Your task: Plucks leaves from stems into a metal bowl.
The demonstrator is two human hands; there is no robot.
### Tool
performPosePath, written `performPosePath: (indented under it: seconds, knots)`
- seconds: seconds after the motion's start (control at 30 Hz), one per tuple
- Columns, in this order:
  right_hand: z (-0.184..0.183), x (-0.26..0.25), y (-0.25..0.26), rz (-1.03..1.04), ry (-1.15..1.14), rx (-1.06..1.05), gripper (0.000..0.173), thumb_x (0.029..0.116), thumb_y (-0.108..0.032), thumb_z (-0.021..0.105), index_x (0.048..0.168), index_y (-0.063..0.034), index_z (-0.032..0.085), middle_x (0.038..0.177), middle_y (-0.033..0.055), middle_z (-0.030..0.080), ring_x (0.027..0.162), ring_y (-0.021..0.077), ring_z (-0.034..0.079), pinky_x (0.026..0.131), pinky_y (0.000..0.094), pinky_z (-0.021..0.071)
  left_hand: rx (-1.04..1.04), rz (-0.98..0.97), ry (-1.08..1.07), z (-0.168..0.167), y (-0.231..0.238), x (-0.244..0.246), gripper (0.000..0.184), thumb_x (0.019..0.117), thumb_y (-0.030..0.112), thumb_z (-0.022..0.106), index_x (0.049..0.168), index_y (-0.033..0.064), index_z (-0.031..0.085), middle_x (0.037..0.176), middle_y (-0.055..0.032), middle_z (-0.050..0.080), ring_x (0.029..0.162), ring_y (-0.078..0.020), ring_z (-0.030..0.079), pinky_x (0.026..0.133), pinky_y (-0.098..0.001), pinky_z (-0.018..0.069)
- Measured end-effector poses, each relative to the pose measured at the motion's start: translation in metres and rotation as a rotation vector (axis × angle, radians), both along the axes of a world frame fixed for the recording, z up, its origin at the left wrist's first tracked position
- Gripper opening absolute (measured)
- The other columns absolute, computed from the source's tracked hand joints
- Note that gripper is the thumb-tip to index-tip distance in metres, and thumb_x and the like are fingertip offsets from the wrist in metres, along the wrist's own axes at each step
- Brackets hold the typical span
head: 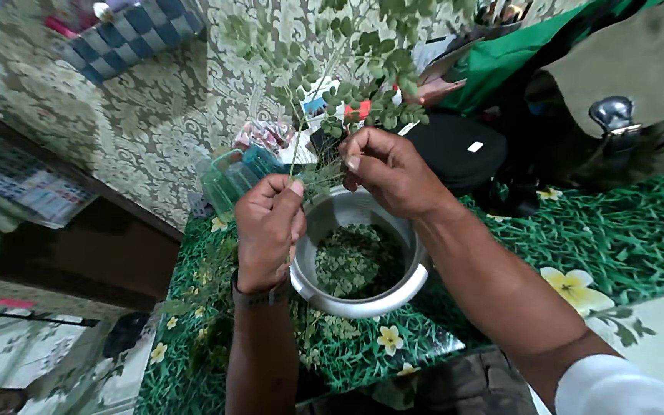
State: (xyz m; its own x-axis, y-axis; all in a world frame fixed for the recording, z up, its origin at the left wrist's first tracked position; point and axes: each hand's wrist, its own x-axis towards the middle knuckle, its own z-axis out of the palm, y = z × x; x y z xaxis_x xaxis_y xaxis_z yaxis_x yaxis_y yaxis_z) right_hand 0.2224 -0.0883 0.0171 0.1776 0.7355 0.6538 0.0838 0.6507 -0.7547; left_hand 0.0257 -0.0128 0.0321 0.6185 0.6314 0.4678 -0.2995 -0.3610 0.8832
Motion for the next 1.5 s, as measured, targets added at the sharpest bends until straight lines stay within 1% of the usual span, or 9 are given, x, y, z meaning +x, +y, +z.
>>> performPosePath:
  seconds: [0.1,0.23,0.43,0.57,0.8,1.1,1.27,1.4,1.5]
  knots:
    - [0.001,-0.001,-0.001,0.000,-0.098,-0.006,0.014,0.0985,-0.017,0.055,0.107,-0.0075,0.062,0.093,0.0009,0.062,0.075,0.0079,0.059,0.066,0.0259,0.0529,-0.010,-0.020,0.011,-0.001,-0.002,0.002,0.013,0.1046,0.017,0.055,0.095,0.0148,0.064,0.056,0.0043,0.045,0.041,-0.0032,0.041,0.041,-0.0179,0.0408]
    - [-0.002,-0.006,0.003,-0.019,-0.058,0.040,0.008,0.0971,-0.009,0.057,0.092,-0.0102,0.063,0.088,-0.0009,0.061,0.072,0.0055,0.058,0.063,0.0218,0.0514,-0.003,-0.029,0.019,-0.002,-0.002,0.004,0.013,0.1045,0.016,0.055,0.095,0.0133,0.064,0.055,0.0037,0.046,0.041,-0.0034,0.041,0.040,-0.0179,0.0405]
    - [0.001,-0.003,-0.001,-0.004,-0.121,-0.017,0.016,0.0963,-0.019,0.060,0.106,-0.0074,0.066,0.103,0.0017,0.065,0.085,0.0080,0.063,0.071,0.0264,0.0558,-0.018,-0.022,0.010,-0.003,-0.004,0.006,0.012,0.1038,0.015,0.056,0.094,0.0143,0.064,0.055,0.0036,0.046,0.040,-0.0035,0.040,0.040,-0.0179,0.0401]
    - [-0.002,-0.009,0.004,-0.006,-0.036,0.025,0.008,0.0958,-0.011,0.057,0.092,-0.0103,0.064,0.102,0.0005,0.064,0.084,0.0072,0.062,0.069,0.0245,0.0545,-0.007,-0.037,0.032,-0.004,-0.005,0.008,0.011,0.1039,0.015,0.057,0.095,0.0135,0.064,0.056,0.0035,0.046,0.041,-0.0034,0.041,0.040,-0.0183,0.0405]
    - [0.000,0.003,-0.001,0.116,-0.073,-0.049,0.024,0.0957,-0.022,0.063,0.115,-0.0074,0.064,0.105,0.0023,0.066,0.082,0.0088,0.064,0.073,0.0279,0.0579,-0.130,-0.054,-0.069,-0.001,-0.004,0.008,0.018,0.1058,0.017,0.050,0.093,0.0149,0.062,0.056,0.0049,0.045,0.041,-0.0026,0.040,0.040,-0.0168,0.0403]
    - [-0.006,0.001,0.008,0.112,-0.039,0.056,0.008,0.0933,-0.007,0.060,0.088,-0.0091,0.065,0.099,0.0014,0.064,0.078,0.0087,0.061,0.066,0.0273,0.0566,-0.120,-0.018,-0.057,0.000,-0.004,0.006,0.018,0.1064,0.018,0.050,0.094,0.0155,0.062,0.058,0.0053,0.046,0.041,-0.0020,0.041,0.041,-0.0159,0.0409]
    - [0.001,-0.003,-0.001,0.099,-0.153,-0.102,0.024,0.0936,-0.018,0.065,0.114,-0.0044,0.065,0.100,0.0057,0.068,0.078,0.0110,0.066,0.068,0.0288,0.0592,-0.134,-0.036,-0.080,0.001,-0.006,0.007,0.018,0.1059,0.017,0.049,0.093,0.0150,0.062,0.057,0.0051,0.045,0.040,-0.0023,0.040,0.040,-0.0163,0.0407]
    - [-0.003,-0.002,0.004,0.081,-0.230,-0.070,0.009,0.0945,-0.010,0.062,0.089,-0.0055,0.067,0.093,0.0039,0.067,0.073,0.0074,0.062,0.063,0.0237,0.0551,-0.121,-0.023,-0.074,0.001,-0.005,0.007,0.018,0.1061,0.017,0.050,0.093,0.0154,0.062,0.057,0.0053,0.045,0.040,-0.0020,0.039,0.040,-0.0157,0.0395]
    - [-0.002,0.003,0.003,0.078,-0.231,-0.083,0.007,0.0933,-0.010,0.063,0.088,-0.0058,0.066,0.091,0.0030,0.067,0.071,0.0065,0.062,0.062,0.0230,0.0540,-0.113,0.001,-0.080,0.003,-0.004,0.005,0.020,0.1061,0.018,0.049,0.090,0.0158,0.060,0.057,0.0051,0.046,0.040,-0.0024,0.039,0.039,-0.0163,0.0397]
